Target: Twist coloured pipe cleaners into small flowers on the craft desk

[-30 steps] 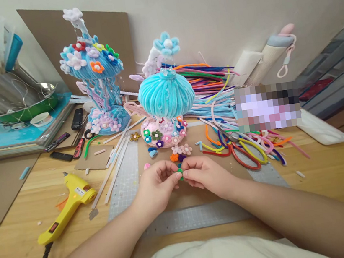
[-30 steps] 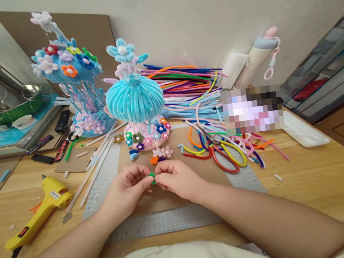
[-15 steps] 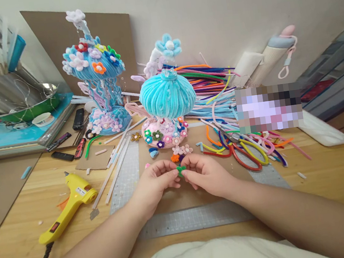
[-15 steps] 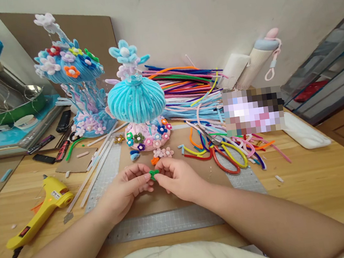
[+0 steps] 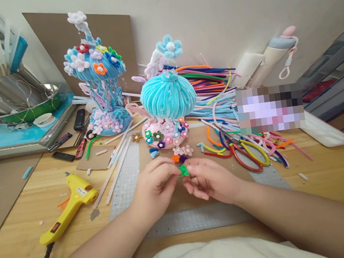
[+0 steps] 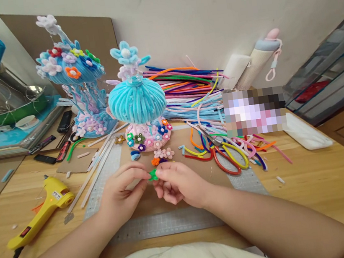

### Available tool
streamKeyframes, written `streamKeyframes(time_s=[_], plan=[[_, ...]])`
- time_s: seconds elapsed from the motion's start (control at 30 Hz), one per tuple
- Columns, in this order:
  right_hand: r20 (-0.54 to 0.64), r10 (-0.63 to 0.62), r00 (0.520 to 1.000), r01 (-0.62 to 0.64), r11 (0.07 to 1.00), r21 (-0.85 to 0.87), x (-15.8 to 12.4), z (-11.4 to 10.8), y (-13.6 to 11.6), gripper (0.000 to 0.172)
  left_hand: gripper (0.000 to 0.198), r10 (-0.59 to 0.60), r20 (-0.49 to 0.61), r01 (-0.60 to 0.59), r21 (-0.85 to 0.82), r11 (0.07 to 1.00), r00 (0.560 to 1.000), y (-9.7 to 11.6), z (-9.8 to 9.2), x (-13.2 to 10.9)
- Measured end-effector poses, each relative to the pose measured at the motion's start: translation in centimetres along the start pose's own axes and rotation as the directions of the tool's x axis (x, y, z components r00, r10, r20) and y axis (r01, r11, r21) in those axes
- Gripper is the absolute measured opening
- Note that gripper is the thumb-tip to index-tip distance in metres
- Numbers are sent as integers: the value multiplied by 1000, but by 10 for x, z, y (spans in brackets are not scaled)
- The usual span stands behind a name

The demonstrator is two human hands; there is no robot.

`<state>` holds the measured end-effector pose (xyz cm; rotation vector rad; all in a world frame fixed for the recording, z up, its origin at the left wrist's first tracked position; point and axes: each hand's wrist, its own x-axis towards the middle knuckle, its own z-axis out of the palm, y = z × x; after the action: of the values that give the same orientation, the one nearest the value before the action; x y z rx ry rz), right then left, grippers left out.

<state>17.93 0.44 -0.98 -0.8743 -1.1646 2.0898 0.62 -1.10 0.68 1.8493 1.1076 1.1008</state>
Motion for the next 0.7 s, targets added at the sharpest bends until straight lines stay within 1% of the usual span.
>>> streamKeyframes(time_s=[0.07, 0.13, 0.17, 0.2, 0.27, 0.3, 0.33, 0.43, 0.53, 0.63, 0.7], plan=[[-21, -7, 1000, 6, 999, -47, 0, 0, 1, 19, 14, -73, -7, 72, -51, 996, 997, -1, 2, 0], [-77, -68, 995, 59, 991, -120, 1, 1, 2, 19, 8, -208, -23, 200, -187, 962, 978, -2, 4, 1], [-98, -99, 990, 81, 982, -168, 1, 1, 2, 20, 8, -275, 0, 266, -260, 928, 961, -2, 6, 2], [-113, -126, 986, 99, 970, -221, 1, 2, 2, 20, 10, -328, 47, 325, -320, 890, 944, -3, 7, 3], [-121, -165, 979, 119, 939, -322, 0, 3, 2, 20, 13, -372, 152, 402, -379, 834, 916, -3, 9, 4], [-117, -177, 977, 124, 922, -367, 0, 3, 2, 19, 13, -375, 183, 417, -386, 823, 909, -3, 10, 4], [-111, -190, 976, 129, 904, -408, -1, 4, 2, 17, 12, -373, 191, 419, -388, 821, 908, -3, 10, 4], [-89, -230, 969, 148, 830, -537, -2, 3, 3, 15, 9, -361, 161, 395, -354, 848, 919, -3, 11, 3], [-68, -284, 956, 169, 727, -665, -3, 1, 3, 17, 8, -367, 150, 396, -294, 870, 918, -6, 11, 2], [-41, -317, 948, 188, 659, -728, -2, 0, 4, 15, 9, -375, 132, 396, -236, 887, 918, -10, 11, 0], [-52, -339, 939, 196, 654, -731, -1, 0, 4, 12, 9, -367, 116, 384, -207, 900, 923, -12, 12, -1]])
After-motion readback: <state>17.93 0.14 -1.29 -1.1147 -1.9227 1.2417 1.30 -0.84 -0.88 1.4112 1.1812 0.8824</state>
